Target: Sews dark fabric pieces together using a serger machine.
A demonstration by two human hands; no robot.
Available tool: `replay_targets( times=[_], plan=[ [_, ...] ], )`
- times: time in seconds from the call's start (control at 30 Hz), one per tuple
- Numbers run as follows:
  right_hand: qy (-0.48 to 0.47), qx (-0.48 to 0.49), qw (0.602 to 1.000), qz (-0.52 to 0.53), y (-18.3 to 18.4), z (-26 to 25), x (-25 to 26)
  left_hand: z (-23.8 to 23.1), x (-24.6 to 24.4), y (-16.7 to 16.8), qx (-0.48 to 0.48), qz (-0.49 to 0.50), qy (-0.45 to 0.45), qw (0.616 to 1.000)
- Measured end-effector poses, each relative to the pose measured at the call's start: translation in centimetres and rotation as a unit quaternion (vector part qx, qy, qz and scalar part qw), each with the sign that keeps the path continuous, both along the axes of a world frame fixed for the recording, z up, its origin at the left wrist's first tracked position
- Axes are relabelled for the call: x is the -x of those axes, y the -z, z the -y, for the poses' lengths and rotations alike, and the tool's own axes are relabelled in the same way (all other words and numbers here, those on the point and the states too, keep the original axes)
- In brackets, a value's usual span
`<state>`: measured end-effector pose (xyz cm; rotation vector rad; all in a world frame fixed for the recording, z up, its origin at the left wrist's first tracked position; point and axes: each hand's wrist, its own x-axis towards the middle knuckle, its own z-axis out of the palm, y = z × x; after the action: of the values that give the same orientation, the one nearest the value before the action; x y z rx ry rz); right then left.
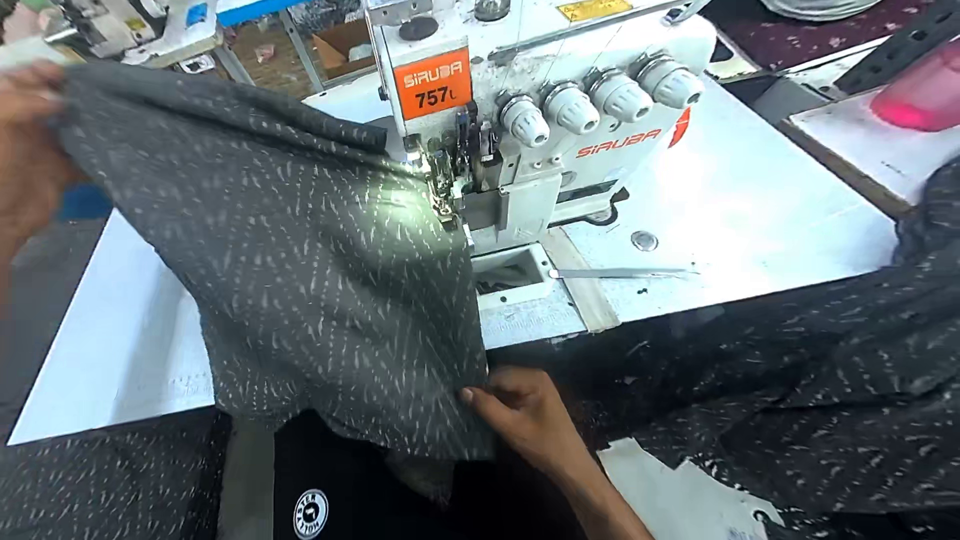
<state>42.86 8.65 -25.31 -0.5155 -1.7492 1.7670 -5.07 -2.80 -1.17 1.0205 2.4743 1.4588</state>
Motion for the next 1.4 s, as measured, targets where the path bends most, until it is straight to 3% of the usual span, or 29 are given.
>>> replay_targets(
  times=[0.1,0.23,0.33,0.5,0.73,0.9,1.03,1.13,1.27,1.4],
  plan=[
    [0.041,0.006,0.998,0.046,1.6,1.5,-1.8,2.2,-4.0,3.6,0.141,-0.07,0.015,0.987],
    [0.08,-0.011,0.991,0.11,3.1,2.2,-3.6,7.6,-15.4,11.5,0.169,-0.048,0.021,0.984],
    [0.123,-0.034,0.985,0.118,3.5,2.3,-3.5,10.0,-20.1,14.9,0.235,-0.089,-0.024,0.968],
    [0.134,-0.016,0.985,0.104,4.2,2.5,-3.7,10.6,-20.1,15.2,0.276,-0.177,-0.028,0.944],
    [0.125,0.049,0.99,0.044,4.0,2.7,-4.2,10.9,-18.8,15.5,0.259,-0.196,-0.04,0.945],
    [0.052,0.151,0.987,0.003,3.8,2.4,-4.3,11.0,-18.2,15.0,0.3,-0.182,-0.032,0.936],
    [0.023,0.057,0.996,0.069,4.3,2.5,-4.6,11.4,-16.9,14.7,0.302,-0.244,-0.005,0.921],
    [-0.03,0.12,0.992,0.034,2.9,3.6,-5.7,12.5,-15.5,12.2,0.242,-0.296,-0.043,0.923],
    [-0.016,0.169,0.985,0.014,3.8,4.3,-5.2,12.2,-15.8,12.3,0.199,-0.206,-0.07,0.956],
    [-0.025,0.136,0.99,0.037,2.0,4.6,-5.7,11.2,-16.7,13.2,0.065,-0.055,-0.126,0.988]
  ],
)
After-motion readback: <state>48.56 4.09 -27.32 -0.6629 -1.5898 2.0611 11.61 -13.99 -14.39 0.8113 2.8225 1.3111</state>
